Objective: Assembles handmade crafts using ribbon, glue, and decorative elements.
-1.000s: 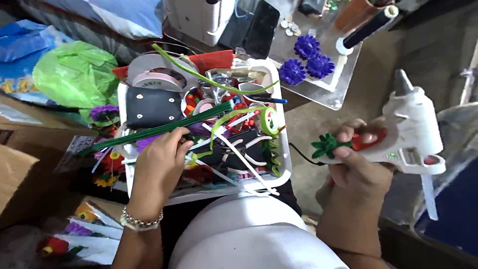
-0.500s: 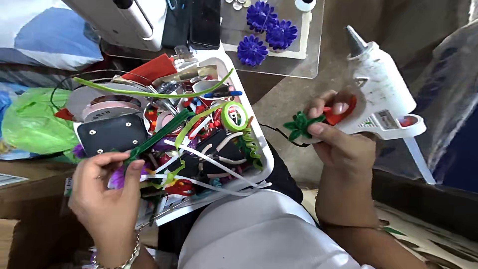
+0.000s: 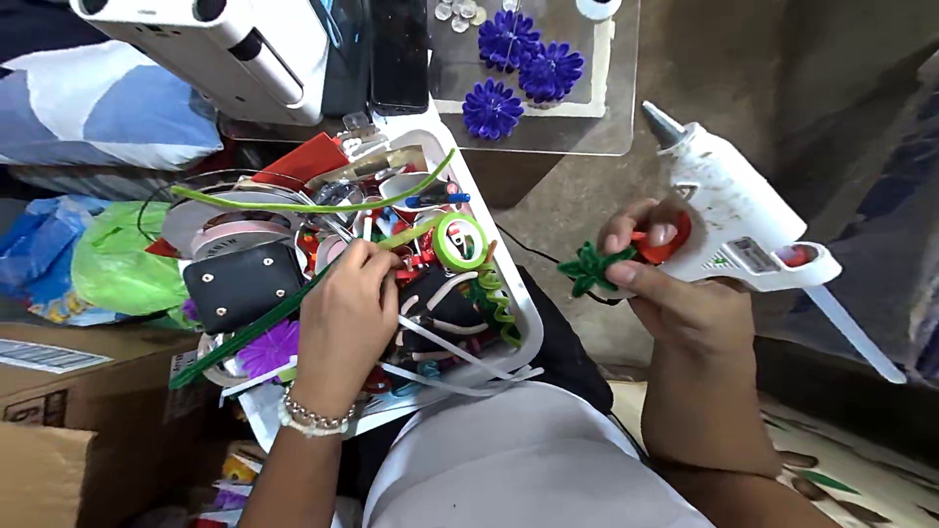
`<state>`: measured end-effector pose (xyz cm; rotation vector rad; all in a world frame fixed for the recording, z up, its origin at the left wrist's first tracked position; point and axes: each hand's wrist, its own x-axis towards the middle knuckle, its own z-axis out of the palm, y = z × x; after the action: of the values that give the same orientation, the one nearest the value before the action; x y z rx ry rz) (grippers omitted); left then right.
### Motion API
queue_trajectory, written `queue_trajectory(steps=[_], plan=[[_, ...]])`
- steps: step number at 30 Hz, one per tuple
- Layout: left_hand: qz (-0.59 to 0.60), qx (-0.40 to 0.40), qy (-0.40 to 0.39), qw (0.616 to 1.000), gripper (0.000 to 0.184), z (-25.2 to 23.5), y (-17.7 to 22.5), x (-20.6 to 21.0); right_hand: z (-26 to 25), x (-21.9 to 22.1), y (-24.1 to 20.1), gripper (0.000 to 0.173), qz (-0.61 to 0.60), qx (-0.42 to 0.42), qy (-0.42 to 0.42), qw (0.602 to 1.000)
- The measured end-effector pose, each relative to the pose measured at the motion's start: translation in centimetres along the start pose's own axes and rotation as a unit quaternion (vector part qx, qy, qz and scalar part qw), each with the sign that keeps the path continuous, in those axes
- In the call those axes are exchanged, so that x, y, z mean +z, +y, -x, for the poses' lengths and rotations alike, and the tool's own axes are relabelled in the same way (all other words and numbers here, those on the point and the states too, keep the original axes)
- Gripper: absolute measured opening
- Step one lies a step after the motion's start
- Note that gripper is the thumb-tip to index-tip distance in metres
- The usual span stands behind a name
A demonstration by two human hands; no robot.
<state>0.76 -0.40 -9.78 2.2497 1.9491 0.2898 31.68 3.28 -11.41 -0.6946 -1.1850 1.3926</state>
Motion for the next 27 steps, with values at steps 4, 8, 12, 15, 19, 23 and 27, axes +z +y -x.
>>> queue_trajectory(steps=[4, 8, 12, 15, 19, 23, 27], plan=[[-0.048, -0.02, -0.019, 0.998, 0.018, 1.5, -1.1, -1.6, -0.2, -0.5, 0.5, 0.022, 0.007, 0.006, 0.016, 1.0], [-0.056, -0.027, 0.017, 0.998, 0.04, 2.1, -1.6, -2.1, -0.8, -0.4, 0.8, 0.022, 0.006, 0.008, 0.012, 1.0], [-0.057, 0.001, 0.011, 0.998, 0.027, 1.5, -1.6, -1.3, -1.2, -0.2, 1.0, 0.022, 0.007, 0.004, -0.001, 1.0], [-0.064, 0.007, -0.003, 0.998, 0.022, 0.9, -1.3, -0.9, -1.4, 0.0, 1.0, 0.023, 0.015, 0.002, -0.006, 1.0], [-0.095, -0.006, -0.055, 0.994, 0.016, 0.1, -0.4, -0.8, -1.4, 0.1, 1.0, 0.024, 0.016, 0.002, -0.001, 1.0], [-0.122, 0.001, -0.026, 0.992, 0.025, -0.5, 0.1, 0.0, -1.5, 0.3, 0.8, 0.022, 0.019, 0.002, -0.006, 1.0], [-0.124, 0.006, -0.031, 0.992, 0.014, -1.0, 0.1, 0.5, -1.6, 0.3, 0.8, 0.022, 0.019, -0.003, -0.009, 1.0]])
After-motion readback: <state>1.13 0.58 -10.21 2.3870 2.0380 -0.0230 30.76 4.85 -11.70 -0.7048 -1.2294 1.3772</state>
